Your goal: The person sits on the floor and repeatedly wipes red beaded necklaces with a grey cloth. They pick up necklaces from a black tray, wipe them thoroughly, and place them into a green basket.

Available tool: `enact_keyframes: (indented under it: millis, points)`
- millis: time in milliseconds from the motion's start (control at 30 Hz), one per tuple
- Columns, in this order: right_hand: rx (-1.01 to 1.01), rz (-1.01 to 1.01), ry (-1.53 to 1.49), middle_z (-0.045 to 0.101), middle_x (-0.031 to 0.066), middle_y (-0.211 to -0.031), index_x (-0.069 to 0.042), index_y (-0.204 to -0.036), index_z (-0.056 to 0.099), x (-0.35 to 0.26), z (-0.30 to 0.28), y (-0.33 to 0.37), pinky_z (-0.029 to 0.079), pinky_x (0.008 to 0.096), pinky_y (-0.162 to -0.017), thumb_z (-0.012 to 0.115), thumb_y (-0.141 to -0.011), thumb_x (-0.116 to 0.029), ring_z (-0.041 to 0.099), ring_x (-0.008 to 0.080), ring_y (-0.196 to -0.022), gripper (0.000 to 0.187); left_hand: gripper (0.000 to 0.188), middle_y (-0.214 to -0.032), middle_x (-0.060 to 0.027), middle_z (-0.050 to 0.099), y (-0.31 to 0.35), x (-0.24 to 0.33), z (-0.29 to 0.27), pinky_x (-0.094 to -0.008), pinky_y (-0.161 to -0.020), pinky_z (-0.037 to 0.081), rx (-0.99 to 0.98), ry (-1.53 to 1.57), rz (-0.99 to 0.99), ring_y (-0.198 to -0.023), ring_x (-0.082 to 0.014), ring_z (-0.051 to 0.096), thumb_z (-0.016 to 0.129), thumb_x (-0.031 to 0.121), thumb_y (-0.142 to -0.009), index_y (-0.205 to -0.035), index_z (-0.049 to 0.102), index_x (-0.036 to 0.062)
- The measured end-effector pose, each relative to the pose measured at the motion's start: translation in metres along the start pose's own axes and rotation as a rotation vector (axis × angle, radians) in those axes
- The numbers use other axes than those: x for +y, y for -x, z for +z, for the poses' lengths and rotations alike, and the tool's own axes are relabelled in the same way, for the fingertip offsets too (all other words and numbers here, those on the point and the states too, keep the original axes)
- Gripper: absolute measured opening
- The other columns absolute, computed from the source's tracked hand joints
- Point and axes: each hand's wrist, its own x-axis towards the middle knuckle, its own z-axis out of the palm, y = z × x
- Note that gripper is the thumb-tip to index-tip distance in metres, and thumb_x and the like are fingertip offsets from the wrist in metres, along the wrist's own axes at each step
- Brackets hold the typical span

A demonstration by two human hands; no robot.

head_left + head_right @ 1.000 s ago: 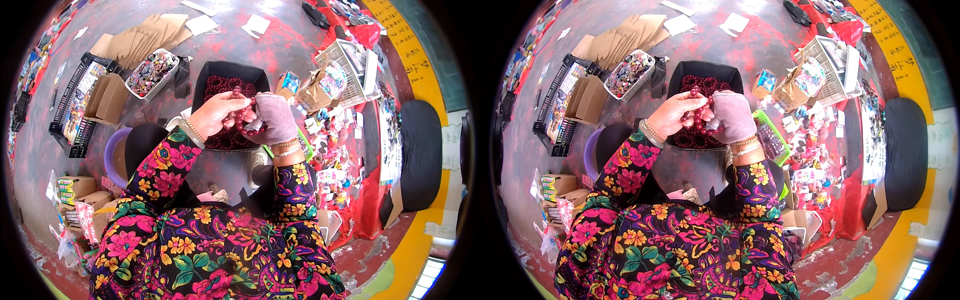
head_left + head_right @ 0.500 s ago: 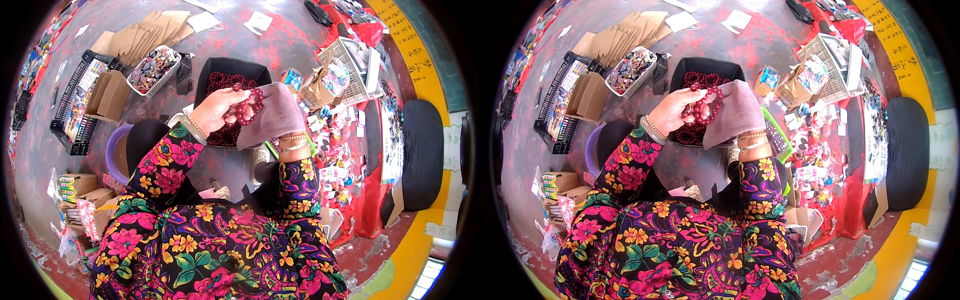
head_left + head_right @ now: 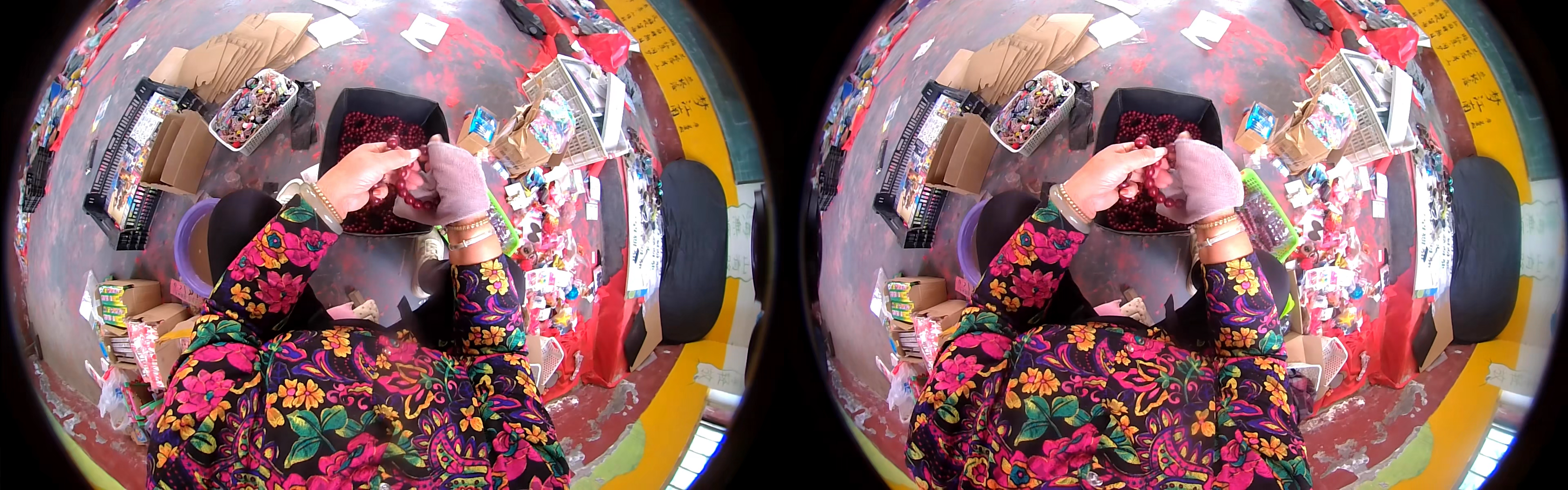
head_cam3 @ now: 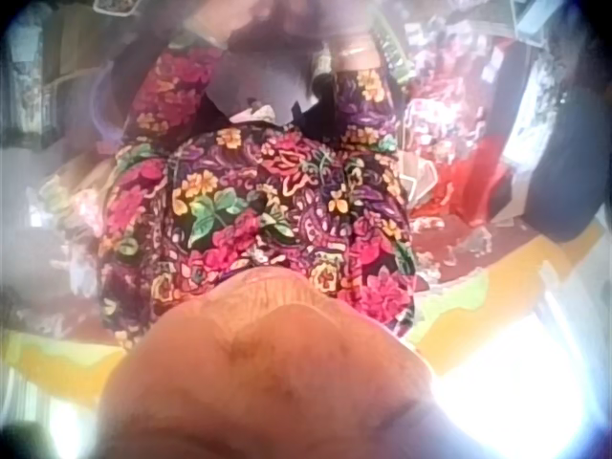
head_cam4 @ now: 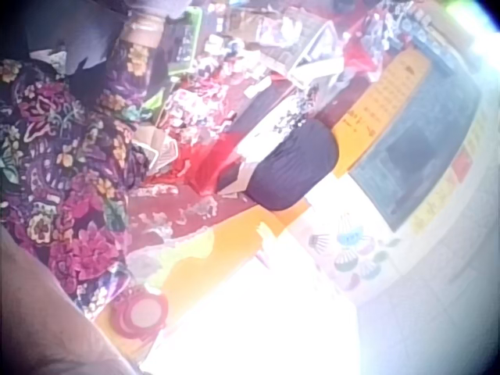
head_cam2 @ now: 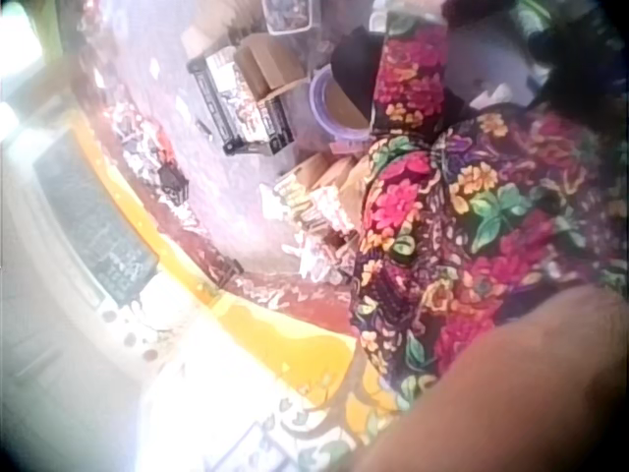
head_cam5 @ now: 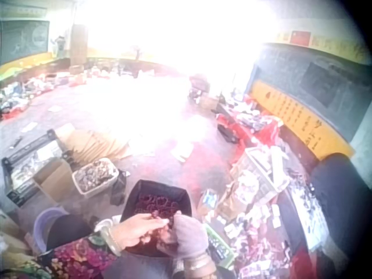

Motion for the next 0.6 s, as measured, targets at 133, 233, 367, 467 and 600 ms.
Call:
enact_keyframes:
  millis: [133,233,367,467,600]
  points:
    - [-0.184,0.178,-0.118,0.058,0.0086,-0.065,-0.005,-0.073,0.054,0.004,-0.001,-0.004,0.046,0.0357,-0.056,0.052,-0.088,-0.026,0.059,0.0280,-0.062,0.027,0.021,-0.074,0.0005,0.061,-0.003,-0.001,0.001,-0.0159,-0.042,0.032,0.000,-0.101,0.020,-0.060,-0.0041,0.054,0.058,0.029,-0.090,-0.089,0.062,0.0085]
    - [-0.178,0.980,-0.972,0.059,0.0076,-0.067,-0.006,-0.076,0.055,-0.019,-0.015,-0.020,0.046,0.0370,-0.059,0.046,-0.091,-0.031,0.058,0.0241,-0.063,0.031,0.020,-0.072,0.0002,0.060,-0.002,-0.006,-0.004,-0.0163,-0.042,0.032,-0.023,-0.042,0.026,-0.059,-0.0047,0.054,0.057,0.028,-0.091,-0.088,0.061,0.0087]
    - [0.020,1.120,-1.583,0.058,0.0068,-0.072,-0.005,-0.079,0.055,0.000,-0.003,-0.008,0.045,0.0327,-0.059,0.042,-0.091,-0.026,0.055,0.0185,-0.062,0.027,0.019,-0.071,-0.0010,0.059,-0.010,-0.008,-0.009,-0.0171,-0.042,0.033,-0.039,0.083,0.097,-0.059,-0.0065,0.054,0.055,0.027,-0.092,-0.090,0.060,0.0081]
    - [-0.089,0.941,-1.582,0.057,0.0052,-0.073,-0.005,-0.079,0.055,-0.022,-0.024,-0.013,0.044,0.0297,-0.059,0.046,-0.087,-0.020,0.055,0.0180,-0.063,0.019,0.022,-0.075,-0.0046,0.062,-0.006,-0.007,-0.012,-0.0174,-0.042,0.034,0.075,0.151,0.100,-0.062,-0.0091,0.057,0.054,0.027,-0.092,-0.096,0.058,0.0057]
    - [-0.154,0.209,-0.925,0.056,0.0072,-0.070,-0.004,-0.076,0.054,0.009,-0.006,0.004,0.043,0.0314,-0.058,0.057,-0.076,-0.016,0.056,0.0208,-0.064,0.012,0.023,-0.077,-0.0062,0.064,-0.006,-0.005,-0.006,-0.0178,-0.043,0.034,0.021,0.092,0.071,-0.064,-0.0098,0.059,0.054,0.027,-0.092,-0.096,0.058,0.0047]
